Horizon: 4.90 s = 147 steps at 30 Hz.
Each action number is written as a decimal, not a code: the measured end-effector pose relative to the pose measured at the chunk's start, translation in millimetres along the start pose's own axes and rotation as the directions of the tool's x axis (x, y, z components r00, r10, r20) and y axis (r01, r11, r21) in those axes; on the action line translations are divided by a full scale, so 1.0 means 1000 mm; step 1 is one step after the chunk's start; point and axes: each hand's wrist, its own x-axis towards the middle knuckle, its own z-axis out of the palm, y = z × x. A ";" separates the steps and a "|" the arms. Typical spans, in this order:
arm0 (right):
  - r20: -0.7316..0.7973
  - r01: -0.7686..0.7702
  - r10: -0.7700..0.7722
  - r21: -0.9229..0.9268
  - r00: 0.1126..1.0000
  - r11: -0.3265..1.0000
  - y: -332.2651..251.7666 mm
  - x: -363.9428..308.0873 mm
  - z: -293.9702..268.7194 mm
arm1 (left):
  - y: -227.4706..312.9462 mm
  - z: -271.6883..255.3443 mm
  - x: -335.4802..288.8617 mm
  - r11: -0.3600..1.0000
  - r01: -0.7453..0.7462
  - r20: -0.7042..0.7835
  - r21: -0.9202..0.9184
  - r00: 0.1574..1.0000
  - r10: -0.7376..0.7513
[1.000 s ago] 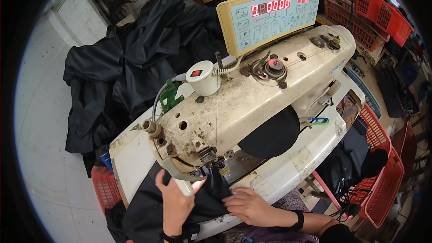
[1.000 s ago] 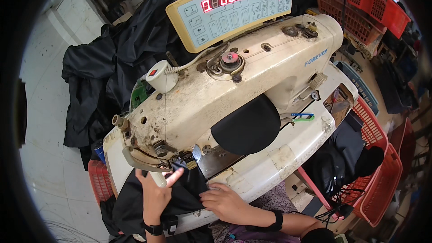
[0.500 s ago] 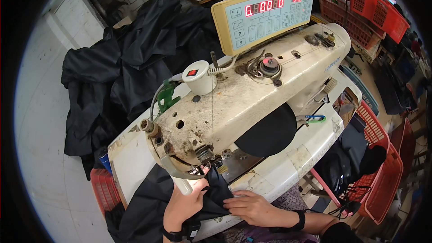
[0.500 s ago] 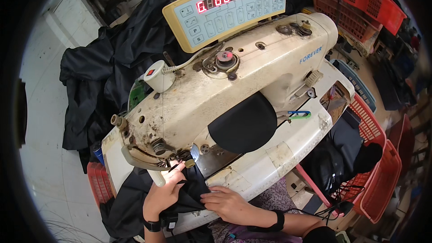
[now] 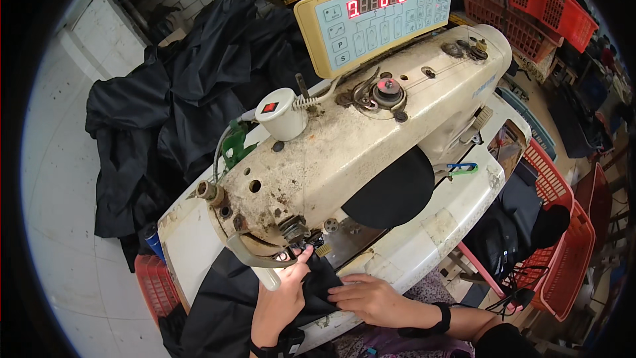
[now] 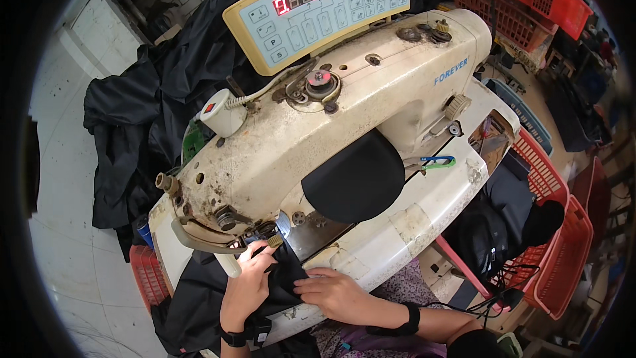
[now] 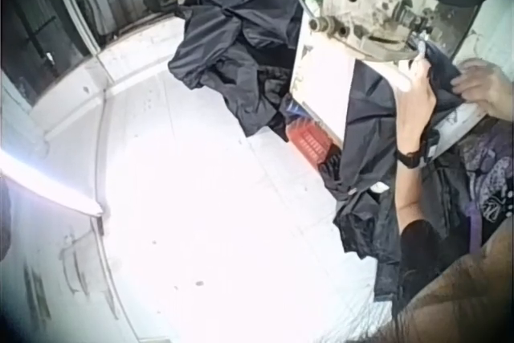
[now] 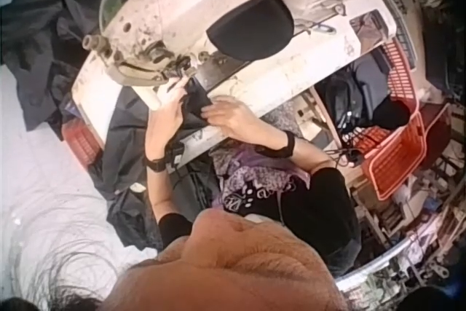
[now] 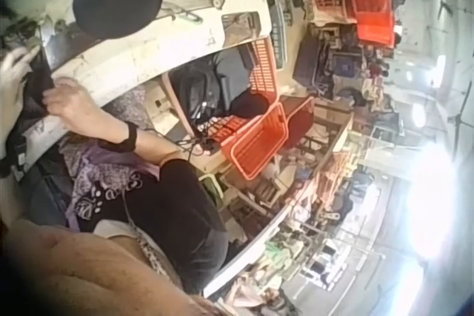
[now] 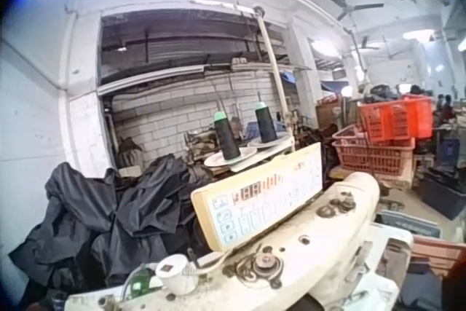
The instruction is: The recorder operates an industrial sewing machine to stitch pieces of black fabric.
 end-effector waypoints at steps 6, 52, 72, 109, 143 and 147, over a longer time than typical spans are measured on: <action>0.037 -0.019 0.022 -0.078 0.999 0.997 0.007 0.012 -0.004 | 0.000 0.005 0.005 1.000 -0.022 -0.111 -0.015 0.994 0.020; 0.065 -0.077 0.082 -0.082 0.995 0.994 0.014 0.039 -0.002 | -0.011 0.032 0.000 0.988 0.050 -0.210 0.147 0.978 -0.019; -0.057 -0.046 0.037 -0.163 0.998 0.986 0.008 0.023 0.008 | 0.016 0.025 -0.008 0.951 0.141 -0.342 0.275 0.939 -0.040; -0.051 -0.053 0.041 -0.268 0.998 0.962 0.019 0.051 -0.007 | -0.005 0.013 -0.009 0.944 0.096 -0.254 0.314 0.967 -0.014; 0.039 0.029 -0.017 -0.334 0.999 0.942 0.019 0.050 -0.004 | 0.003 0.023 -0.011 0.989 0.064 -0.262 -0.131 0.960 -0.097; 0.048 0.050 -0.037 -0.327 0.998 0.944 0.018 0.052 -0.007 | 0.002 0.014 -0.013 0.986 0.097 -0.198 -0.137 0.972 -0.124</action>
